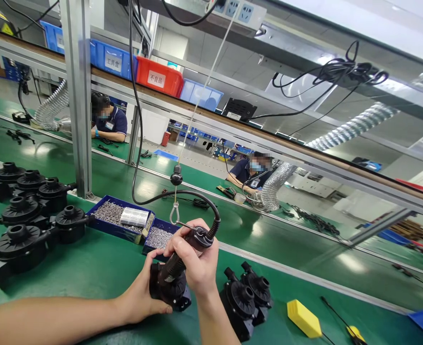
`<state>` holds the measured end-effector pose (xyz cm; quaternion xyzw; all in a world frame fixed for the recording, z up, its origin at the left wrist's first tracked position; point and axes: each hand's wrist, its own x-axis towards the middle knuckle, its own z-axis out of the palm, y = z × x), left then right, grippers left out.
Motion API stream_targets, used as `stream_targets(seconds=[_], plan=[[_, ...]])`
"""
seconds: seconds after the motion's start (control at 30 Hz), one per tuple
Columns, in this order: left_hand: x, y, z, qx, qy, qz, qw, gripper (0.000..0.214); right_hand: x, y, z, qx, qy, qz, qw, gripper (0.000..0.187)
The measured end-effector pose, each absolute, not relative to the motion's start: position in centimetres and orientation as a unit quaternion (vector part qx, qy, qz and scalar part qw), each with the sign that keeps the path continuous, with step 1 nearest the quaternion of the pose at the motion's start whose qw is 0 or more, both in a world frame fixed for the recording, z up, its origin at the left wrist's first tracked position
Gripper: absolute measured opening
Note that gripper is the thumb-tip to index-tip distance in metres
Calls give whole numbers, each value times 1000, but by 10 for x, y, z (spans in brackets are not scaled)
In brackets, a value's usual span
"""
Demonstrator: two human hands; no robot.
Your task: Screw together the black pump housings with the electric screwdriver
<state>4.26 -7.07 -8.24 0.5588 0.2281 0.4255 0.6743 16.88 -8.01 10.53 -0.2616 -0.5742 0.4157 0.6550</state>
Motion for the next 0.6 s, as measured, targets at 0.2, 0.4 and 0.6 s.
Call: stream_targets(seconds=[0.2,0.4,0.6], plan=[[44,-71,-84,550,239,424,678,132,160,-76,98,-258,-562,403,674,19],[46,-70,-80,534,212,442,689,131,149,-79,99,-282,-543,390,688,22],[49,-68,-94,577,255,460,625,124,187,-117,140,-228,-530,175,798,17]])
